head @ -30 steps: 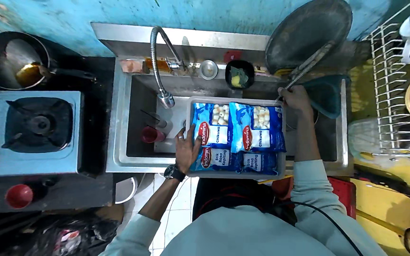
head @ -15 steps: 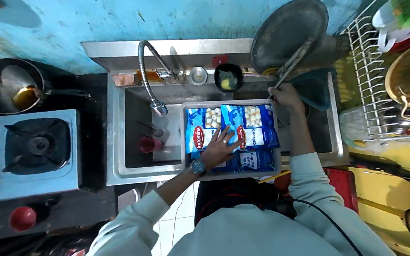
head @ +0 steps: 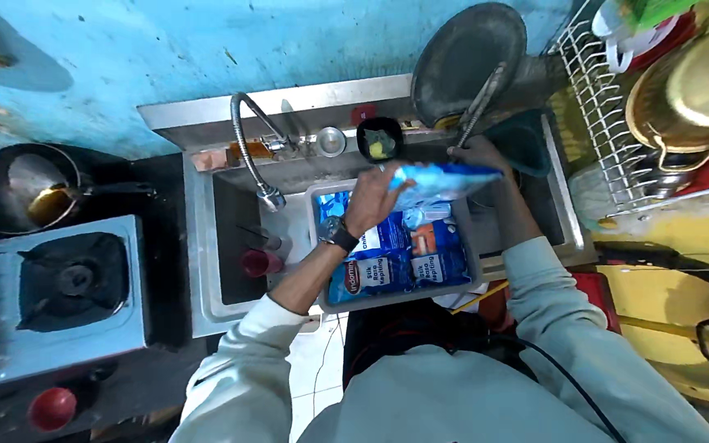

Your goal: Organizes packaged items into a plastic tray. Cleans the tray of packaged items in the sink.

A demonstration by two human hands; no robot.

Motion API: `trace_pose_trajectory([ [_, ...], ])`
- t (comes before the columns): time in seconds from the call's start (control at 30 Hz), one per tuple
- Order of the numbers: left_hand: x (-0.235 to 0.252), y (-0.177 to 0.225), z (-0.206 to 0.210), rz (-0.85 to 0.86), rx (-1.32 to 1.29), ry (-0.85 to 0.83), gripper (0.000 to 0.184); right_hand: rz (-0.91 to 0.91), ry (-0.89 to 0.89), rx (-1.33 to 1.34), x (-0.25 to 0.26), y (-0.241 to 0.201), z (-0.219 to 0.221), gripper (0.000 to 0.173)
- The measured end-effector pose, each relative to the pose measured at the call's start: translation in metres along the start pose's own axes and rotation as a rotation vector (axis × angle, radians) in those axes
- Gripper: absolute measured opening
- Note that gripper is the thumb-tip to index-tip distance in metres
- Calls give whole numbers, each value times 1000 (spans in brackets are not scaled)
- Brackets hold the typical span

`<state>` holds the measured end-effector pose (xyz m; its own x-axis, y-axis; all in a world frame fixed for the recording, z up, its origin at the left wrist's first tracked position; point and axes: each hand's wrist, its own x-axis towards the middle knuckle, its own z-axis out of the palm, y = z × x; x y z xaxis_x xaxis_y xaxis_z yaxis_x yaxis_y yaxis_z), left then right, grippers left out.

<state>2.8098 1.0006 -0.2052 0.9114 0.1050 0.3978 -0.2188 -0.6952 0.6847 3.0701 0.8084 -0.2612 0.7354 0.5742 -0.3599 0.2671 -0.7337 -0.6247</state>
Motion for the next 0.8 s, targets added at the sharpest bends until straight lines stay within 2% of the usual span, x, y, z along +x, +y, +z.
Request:
trace_pose_trajectory([
  [0.07,14,14,-17,-104,-116,170,39,25,72,34,-29,-25,-3,33],
  [0.1,20,17,-25,-110,-190,236,43,134,-9,36,-50,-57,-18,33],
  [0.13,23,19,-31,-102,-275,290,45,170,-39,47,-65,-78,-25,36],
  [0.17,24,23,-36,-99,-369,339,43,132,-40,62,-71,-82,-26,36],
  [0.23,26,29,-41,-126,-528,434,36,-41,76,123,-61,-49,-9,35],
  [0.3,26,28,-37,-241,-674,502,36,-10,62,146,-49,-35,-5,34],
  [0.37,24,21,-28,-453,-817,488,46,38,37,125,-32,-26,-5,33],
  [0.43,18,7,-16,-744,-839,367,52,12,23,108,-5,-6,0,31],
  [0.5,5,-26,3,-939,-674,126,56,53,-16,108,7,1,2,36],
  [0.53,-3,-43,12,-943,-479,-6,55,92,-28,114,7,0,3,43],
  [0.6,-15,-59,23,-834,7,-126,51,127,-36,131,6,-3,2,48],
  [0.67,-18,-49,27,-659,321,-78,55,106,-33,121,7,-1,0,48],
  [0.73,-19,-33,36,-463,464,-84,57,88,-28,93,5,-2,1,46],
  [0.8,-17,-20,60,-398,553,-256,66,97,-29,75,3,-7,1,45],
])
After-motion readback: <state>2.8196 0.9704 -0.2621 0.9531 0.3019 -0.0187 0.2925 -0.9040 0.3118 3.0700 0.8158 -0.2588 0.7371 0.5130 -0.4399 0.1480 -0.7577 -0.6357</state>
